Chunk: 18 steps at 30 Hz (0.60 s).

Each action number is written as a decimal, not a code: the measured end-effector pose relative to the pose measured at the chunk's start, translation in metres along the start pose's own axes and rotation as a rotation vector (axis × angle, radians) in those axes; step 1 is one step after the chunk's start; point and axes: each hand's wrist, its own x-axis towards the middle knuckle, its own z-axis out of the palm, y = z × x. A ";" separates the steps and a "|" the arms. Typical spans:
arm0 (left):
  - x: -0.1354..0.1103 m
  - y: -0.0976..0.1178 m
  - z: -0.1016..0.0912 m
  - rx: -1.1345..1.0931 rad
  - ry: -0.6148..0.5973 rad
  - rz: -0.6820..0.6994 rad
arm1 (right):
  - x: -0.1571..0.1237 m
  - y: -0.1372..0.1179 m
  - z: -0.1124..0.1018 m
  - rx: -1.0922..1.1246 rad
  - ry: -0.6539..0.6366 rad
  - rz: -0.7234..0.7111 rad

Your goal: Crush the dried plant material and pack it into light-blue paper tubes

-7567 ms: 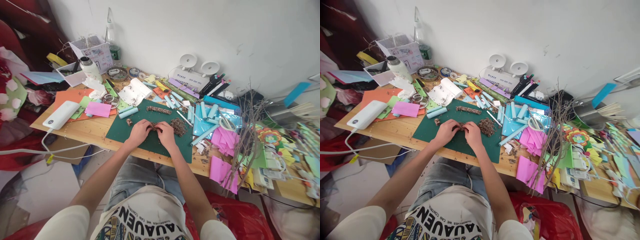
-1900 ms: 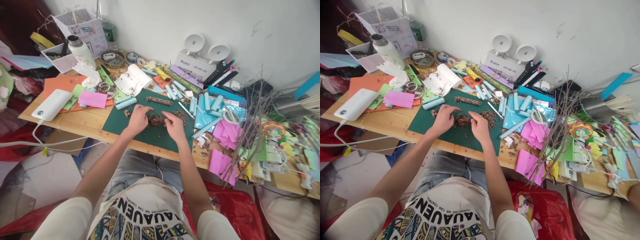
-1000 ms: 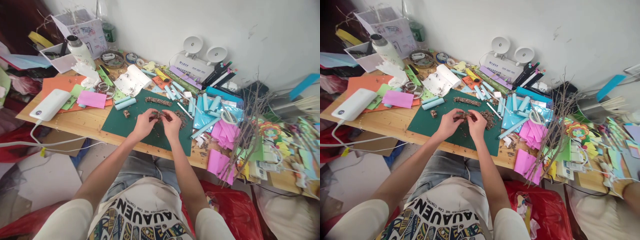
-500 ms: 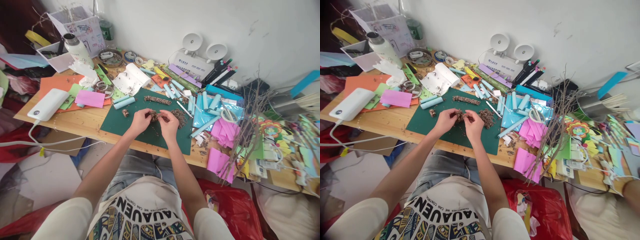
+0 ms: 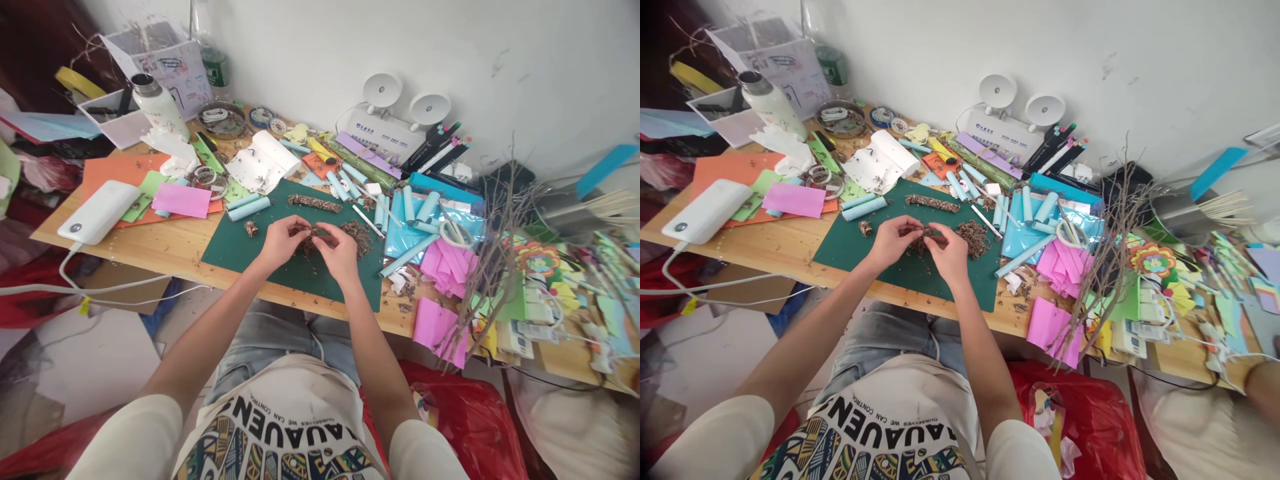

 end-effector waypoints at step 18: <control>-0.019 0.012 -0.017 0.736 -0.223 0.159 | -0.004 0.014 -0.001 -0.574 -0.159 -0.190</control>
